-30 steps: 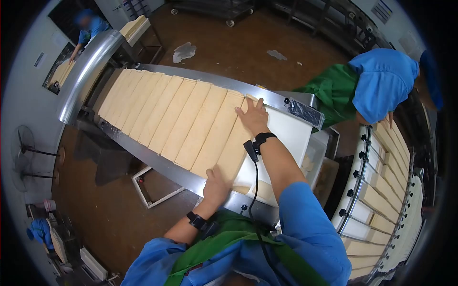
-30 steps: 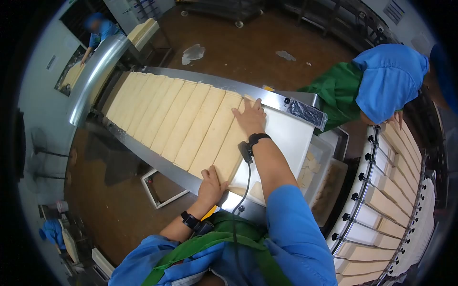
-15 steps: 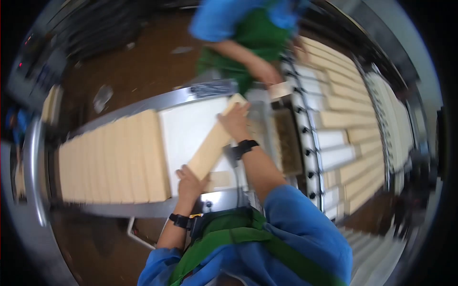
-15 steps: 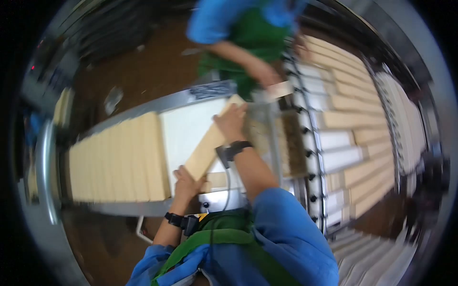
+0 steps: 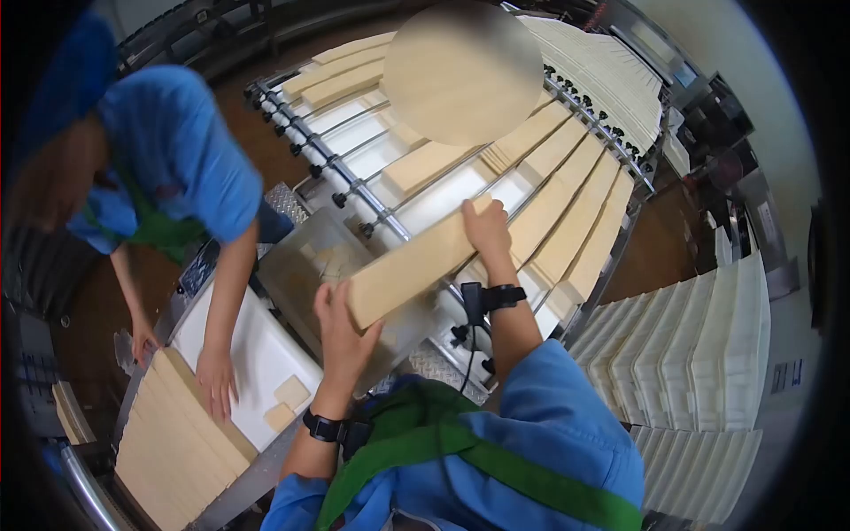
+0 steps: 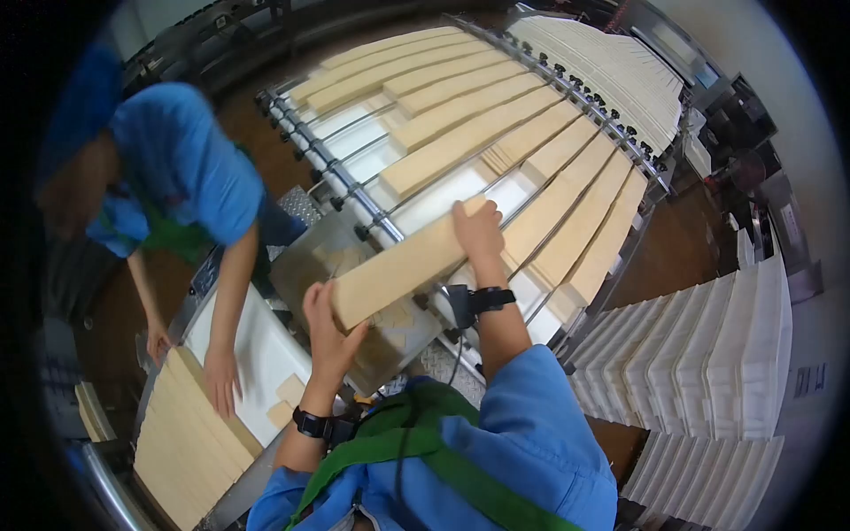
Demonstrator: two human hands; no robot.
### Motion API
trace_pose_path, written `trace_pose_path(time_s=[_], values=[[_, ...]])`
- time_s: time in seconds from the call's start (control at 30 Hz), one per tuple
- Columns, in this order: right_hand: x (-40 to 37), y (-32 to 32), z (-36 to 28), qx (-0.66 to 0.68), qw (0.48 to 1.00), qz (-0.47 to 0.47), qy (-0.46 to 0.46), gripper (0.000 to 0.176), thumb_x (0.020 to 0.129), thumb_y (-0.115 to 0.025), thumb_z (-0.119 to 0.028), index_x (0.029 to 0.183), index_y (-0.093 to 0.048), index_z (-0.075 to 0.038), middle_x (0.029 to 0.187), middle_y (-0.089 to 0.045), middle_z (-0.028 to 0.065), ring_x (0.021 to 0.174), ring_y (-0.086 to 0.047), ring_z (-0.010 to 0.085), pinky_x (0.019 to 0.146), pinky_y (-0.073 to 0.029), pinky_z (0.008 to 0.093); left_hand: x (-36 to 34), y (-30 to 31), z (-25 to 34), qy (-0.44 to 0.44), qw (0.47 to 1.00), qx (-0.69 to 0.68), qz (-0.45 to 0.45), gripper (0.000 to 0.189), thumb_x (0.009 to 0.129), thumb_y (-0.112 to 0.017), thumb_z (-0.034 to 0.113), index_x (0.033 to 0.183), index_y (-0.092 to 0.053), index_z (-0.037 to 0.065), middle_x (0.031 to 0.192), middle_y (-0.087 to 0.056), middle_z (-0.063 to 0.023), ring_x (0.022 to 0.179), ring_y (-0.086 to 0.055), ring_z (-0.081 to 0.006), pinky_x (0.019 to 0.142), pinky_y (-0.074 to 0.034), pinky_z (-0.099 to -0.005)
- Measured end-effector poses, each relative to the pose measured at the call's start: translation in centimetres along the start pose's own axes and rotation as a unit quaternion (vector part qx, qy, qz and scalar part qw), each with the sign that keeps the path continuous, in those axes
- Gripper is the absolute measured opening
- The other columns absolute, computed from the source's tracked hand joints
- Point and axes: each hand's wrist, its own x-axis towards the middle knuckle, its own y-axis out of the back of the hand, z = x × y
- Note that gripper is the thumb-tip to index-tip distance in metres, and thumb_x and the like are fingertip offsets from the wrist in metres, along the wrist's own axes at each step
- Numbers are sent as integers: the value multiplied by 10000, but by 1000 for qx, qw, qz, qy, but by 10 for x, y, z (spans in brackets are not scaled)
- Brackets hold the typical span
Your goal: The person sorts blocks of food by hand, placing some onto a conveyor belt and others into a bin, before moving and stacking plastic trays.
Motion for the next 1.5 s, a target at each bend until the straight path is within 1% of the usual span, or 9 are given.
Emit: trace_pose_path(time_s=[0.23,0.33,0.53,0.63,0.83,1.03,1.27,1.4,1.5], values=[[100,6,54,-195,980,-8,34,592,866,-434,-450,1281,-459,-29,1296,-473,216,1287,-291,404,1049,-136,593,47,-79,13,5,987,-74,-141,633,742,-721,67,1298,-418,79,1326,-307,-161,983,-543,-262,812,-488,-327],[120,-7,69,-188,976,100,47,644,868,-431,-478,1325,-414,-24,1382,-379,209,1312,-257,398,1065,-131,575,69,-121,-7,-32,984,-98,-147,548,803,-635,58,1306,-419,83,1333,-356,-175,997,-549,-274,817,-480,-329],[111,-8,73,-158,985,14,65,800,860,-442,-532,1398,-258,29,1464,-236,220,1367,-153,394,1090,-116,537,94,-177,-8,-67,982,-127,-121,431,864,-504,55,1292,-469,80,1207,-558,-173,977,-572,-230,783,-471,-298],[110,-3,68,-148,987,-12,54,841,852,-448,-553,1409,-223,34,1485,-185,215,1378,-124,396,1091,-124,533,86,-154,9,62,968,-183,-158,441,824,-417,29,1261,-469,8,1247,-507,-232,1194,-466,-340,1026,-334,-358],[96,-16,66,-211,959,50,181,743,847,-508,-536,1321,-363,19,1389,-357,201,1242,-351,393,972,-321,548,47,-103,-24,51,985,-166,10,423,775,-420,-9,1185,-516,32,1170,-522,-200,1141,-469,-354,1003,-348,-366],[8,-35,18,-33,901,-37,431,366,799,-649,-299,1086,-552,-93,1315,-461,165,1282,-334,384,1000,-234,546,-12,-23,-61,103,976,-10,189,246,774,-622,40,1018,-618,64,929,-527,-117,883,-508,-270,791,-424,-341],[-80,-94,-49,22,811,-156,564,183,869,-573,-234,927,-602,-63,1191,-567,126,1219,-418,351,994,-259,482,-110,52,-111,300,886,-36,351,254,772,-665,76,1018,-649,17,912,-662,-84,861,-608,-142,780,-469,-285],[-131,-158,-79,26,762,-228,605,269,847,-585,-276,1005,-604,-60,1230,-524,175,1216,-404,368,1001,-258,494,-193,96,-162,300,806,280,426,443,769,-692,179,1155,-544,20,1092,-561,-179,1008,-534,-323,886,-417,-384],[-193,-192,-109,-6,732,-226,643,356,802,-625,-282,1072,-587,-53,1287,-463,208,1238,-363,386,1012,-260,490,-233,123,-162,507,675,342,413,671,712,-741,262,1250,-421,21,1236,-405,-254,1072,-448,-412,950,-346,-454]])
